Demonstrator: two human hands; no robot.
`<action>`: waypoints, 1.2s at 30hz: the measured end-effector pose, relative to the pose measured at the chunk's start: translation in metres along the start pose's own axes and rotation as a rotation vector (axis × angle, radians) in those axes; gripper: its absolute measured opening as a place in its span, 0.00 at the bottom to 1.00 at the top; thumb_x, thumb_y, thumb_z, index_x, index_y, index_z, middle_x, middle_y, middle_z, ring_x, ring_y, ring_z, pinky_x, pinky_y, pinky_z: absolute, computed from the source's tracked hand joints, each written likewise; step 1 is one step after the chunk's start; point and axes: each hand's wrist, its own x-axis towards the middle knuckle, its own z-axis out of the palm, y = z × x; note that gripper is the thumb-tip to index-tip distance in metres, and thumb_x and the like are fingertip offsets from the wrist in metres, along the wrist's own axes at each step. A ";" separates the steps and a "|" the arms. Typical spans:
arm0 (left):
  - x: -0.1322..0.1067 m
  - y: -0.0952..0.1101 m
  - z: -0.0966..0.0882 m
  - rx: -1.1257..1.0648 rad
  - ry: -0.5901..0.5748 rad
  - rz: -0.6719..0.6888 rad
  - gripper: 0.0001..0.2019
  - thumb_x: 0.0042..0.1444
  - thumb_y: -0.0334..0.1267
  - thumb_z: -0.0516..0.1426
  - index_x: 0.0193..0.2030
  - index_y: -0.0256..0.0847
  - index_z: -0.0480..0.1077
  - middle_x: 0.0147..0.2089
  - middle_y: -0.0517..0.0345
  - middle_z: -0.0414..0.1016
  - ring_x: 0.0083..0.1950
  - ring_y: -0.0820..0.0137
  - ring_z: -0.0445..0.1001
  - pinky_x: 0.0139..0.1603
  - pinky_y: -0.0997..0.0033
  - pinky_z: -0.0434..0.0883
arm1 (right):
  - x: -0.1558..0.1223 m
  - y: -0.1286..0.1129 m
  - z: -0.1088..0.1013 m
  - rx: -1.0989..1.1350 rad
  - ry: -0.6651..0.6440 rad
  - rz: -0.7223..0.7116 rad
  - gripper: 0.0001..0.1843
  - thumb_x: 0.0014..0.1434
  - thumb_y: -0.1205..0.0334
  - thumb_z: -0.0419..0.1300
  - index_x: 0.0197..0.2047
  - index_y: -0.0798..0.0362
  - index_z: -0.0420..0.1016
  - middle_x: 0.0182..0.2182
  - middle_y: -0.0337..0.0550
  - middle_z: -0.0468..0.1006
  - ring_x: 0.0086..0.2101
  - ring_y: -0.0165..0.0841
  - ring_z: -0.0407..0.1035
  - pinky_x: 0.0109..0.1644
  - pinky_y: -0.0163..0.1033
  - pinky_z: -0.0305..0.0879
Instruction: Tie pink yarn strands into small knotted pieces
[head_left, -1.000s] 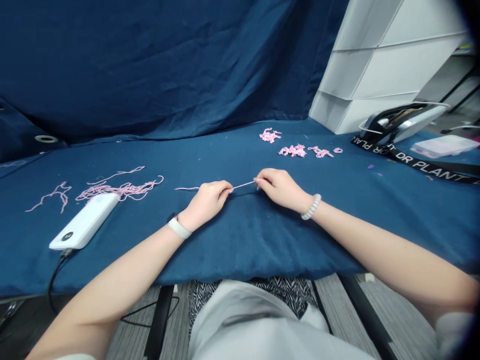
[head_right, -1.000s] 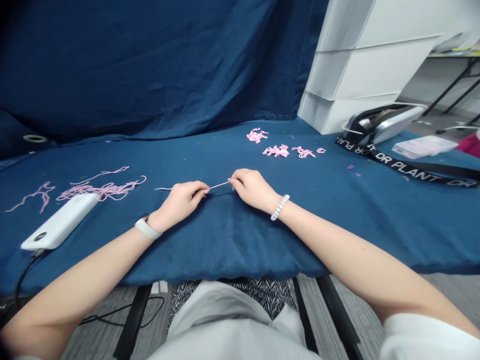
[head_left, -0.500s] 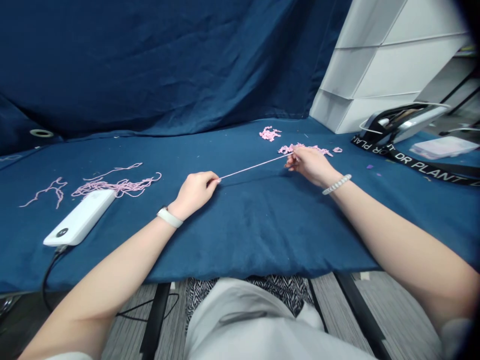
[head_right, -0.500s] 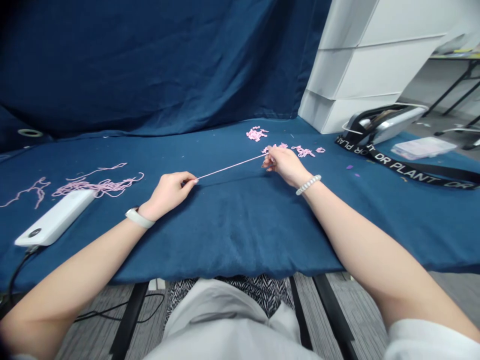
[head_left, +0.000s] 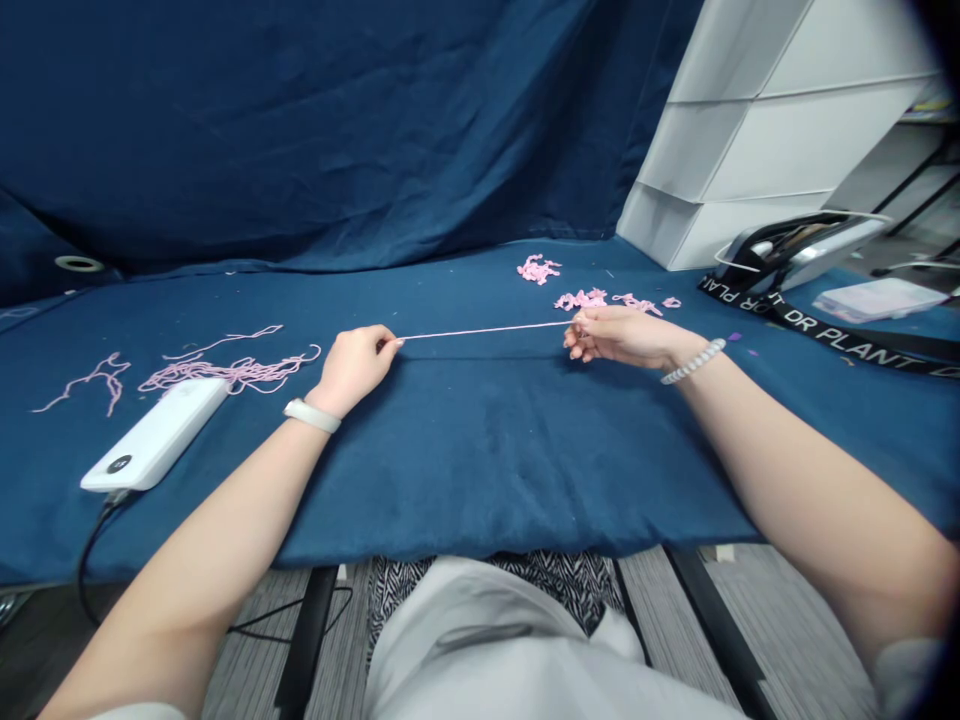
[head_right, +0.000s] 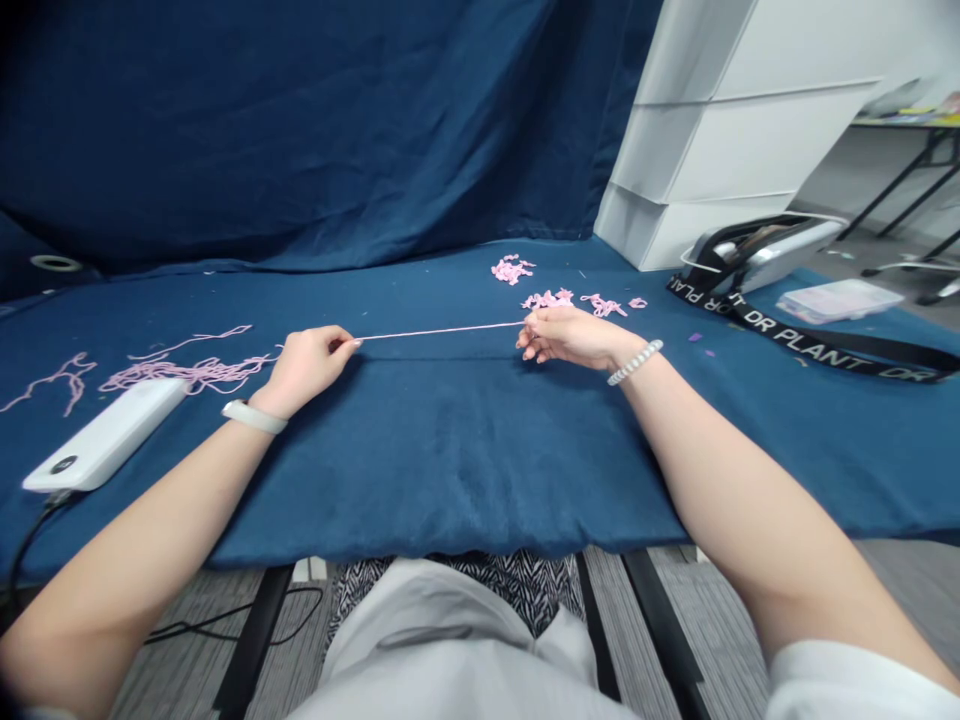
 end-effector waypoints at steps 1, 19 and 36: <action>0.002 -0.004 0.001 -0.047 0.005 -0.034 0.15 0.57 0.47 0.52 0.34 0.39 0.75 0.35 0.52 0.78 0.37 0.64 0.75 0.44 0.66 0.67 | 0.000 0.000 0.001 -0.013 0.009 0.014 0.17 0.46 0.52 0.70 0.30 0.55 0.70 0.34 0.45 0.75 0.32 0.32 0.72 0.31 0.34 0.67; 0.015 -0.012 -0.013 -1.231 -0.089 -0.570 0.17 0.52 0.50 0.57 0.24 0.38 0.61 0.30 0.55 0.72 0.33 0.74 0.73 0.37 0.71 0.72 | 0.012 0.003 0.009 0.102 0.389 -0.138 0.14 0.52 0.55 0.63 0.24 0.53 0.64 0.25 0.41 0.71 0.23 0.26 0.62 0.23 0.33 0.57; -0.012 0.043 0.028 -0.356 -0.176 0.222 0.16 0.57 0.44 0.54 0.48 0.40 0.73 0.48 0.52 0.76 0.49 0.67 0.73 0.55 0.63 0.68 | 0.001 -0.008 0.065 0.012 0.610 -0.557 0.07 0.52 0.61 0.62 0.24 0.52 0.71 0.38 0.44 0.76 0.45 0.34 0.70 0.53 0.42 0.66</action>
